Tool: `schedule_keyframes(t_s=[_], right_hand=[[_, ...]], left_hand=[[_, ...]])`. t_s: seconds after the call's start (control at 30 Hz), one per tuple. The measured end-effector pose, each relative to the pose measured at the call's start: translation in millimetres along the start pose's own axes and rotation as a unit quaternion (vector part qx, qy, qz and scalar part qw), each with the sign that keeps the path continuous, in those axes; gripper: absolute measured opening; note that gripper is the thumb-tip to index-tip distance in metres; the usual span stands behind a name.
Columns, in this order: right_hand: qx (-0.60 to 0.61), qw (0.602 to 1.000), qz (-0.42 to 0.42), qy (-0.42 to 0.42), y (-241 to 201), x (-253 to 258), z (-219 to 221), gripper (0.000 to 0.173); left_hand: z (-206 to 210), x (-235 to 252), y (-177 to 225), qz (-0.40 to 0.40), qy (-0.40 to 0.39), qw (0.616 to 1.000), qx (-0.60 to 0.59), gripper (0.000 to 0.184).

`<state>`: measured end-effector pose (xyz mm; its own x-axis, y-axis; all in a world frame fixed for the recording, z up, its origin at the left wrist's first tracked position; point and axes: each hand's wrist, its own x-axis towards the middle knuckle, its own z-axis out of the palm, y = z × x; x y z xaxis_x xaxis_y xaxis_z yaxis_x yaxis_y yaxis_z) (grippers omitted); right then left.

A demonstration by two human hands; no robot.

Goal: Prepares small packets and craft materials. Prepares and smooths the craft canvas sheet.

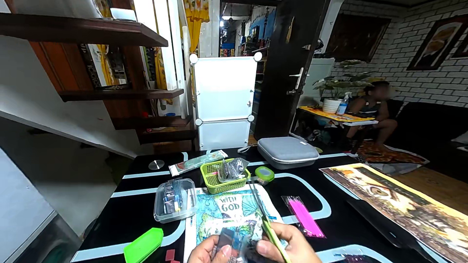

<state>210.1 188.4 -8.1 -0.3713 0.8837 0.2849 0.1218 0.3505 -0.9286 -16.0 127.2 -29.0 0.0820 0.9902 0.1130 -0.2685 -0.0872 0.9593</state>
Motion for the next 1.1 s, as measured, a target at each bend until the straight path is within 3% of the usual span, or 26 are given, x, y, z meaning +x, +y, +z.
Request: schedule_keyframes(t_s=[0.1,0.2,0.27,0.43,0.67,1.1], right_hand=[[-0.158,0.979,0.076,-0.107,-1,1,-41,0.053],[-0.277,0.929,0.094,-0.226,-11,2,-60,0.061],[-0.322,0.907,0.083,-0.26,-17,1,-60,0.063],[-0.376,0.883,0.046,-0.279,-27,4,-49,0.065],[-0.376,0.884,0.04,-0.276,-33,9,-41,0.064],[-0.341,0.902,0.04,-0.263,-31,4,-43,0.064]], left_hand=[[-5,1,6,-0.011,0.044,0.999,-0.009,0.018],[-2,1,11,-0.012,0.08,0.997,-0.008,0.015],[1,0,11,-0.001,0.08,0.997,-0.006,0.013],[2,-2,3,0.054,0.049,0.997,0.029,0.016],[3,-2,-1,0.107,0.019,0.994,0.021,0.019],[5,-5,4,0.073,0.035,0.996,0.036,0.01]])
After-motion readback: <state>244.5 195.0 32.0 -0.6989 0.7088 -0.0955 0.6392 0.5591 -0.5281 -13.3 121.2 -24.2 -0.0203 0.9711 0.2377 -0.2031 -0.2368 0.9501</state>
